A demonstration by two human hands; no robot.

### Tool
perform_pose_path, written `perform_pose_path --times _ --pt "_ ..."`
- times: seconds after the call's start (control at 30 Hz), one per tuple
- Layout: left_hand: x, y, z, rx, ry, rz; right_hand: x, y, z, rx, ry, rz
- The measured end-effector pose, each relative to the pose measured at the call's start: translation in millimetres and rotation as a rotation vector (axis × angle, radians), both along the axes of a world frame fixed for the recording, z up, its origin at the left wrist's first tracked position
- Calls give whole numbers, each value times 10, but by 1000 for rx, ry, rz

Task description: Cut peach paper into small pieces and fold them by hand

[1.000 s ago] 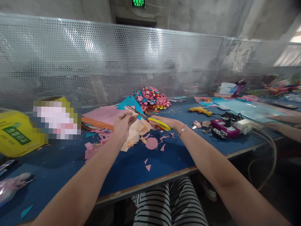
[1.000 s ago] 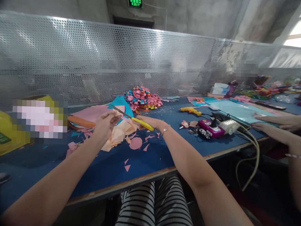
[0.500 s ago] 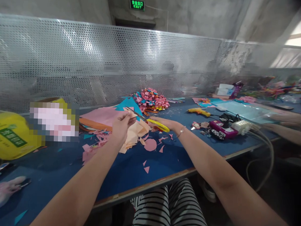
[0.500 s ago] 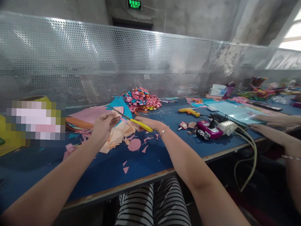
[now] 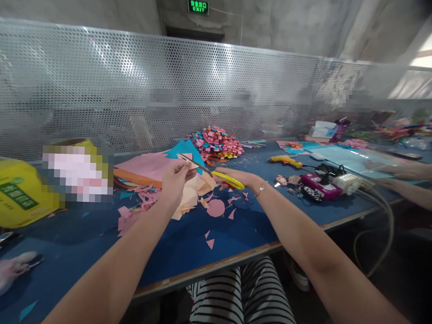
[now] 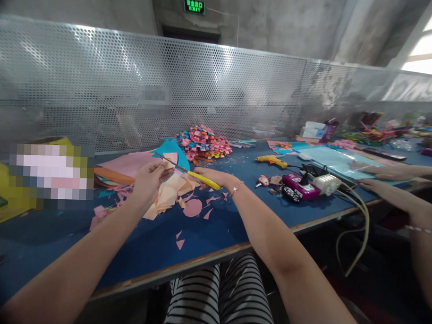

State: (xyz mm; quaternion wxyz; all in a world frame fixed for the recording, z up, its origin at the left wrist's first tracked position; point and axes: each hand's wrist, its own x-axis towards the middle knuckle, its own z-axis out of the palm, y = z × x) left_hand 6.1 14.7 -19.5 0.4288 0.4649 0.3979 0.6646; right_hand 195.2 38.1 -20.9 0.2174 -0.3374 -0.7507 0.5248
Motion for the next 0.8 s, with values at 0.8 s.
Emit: perform_pose_path --times 0.8 --pt "-5 -7 18 -32 -79 -48 -78 -45 -14 190 -61 -62"
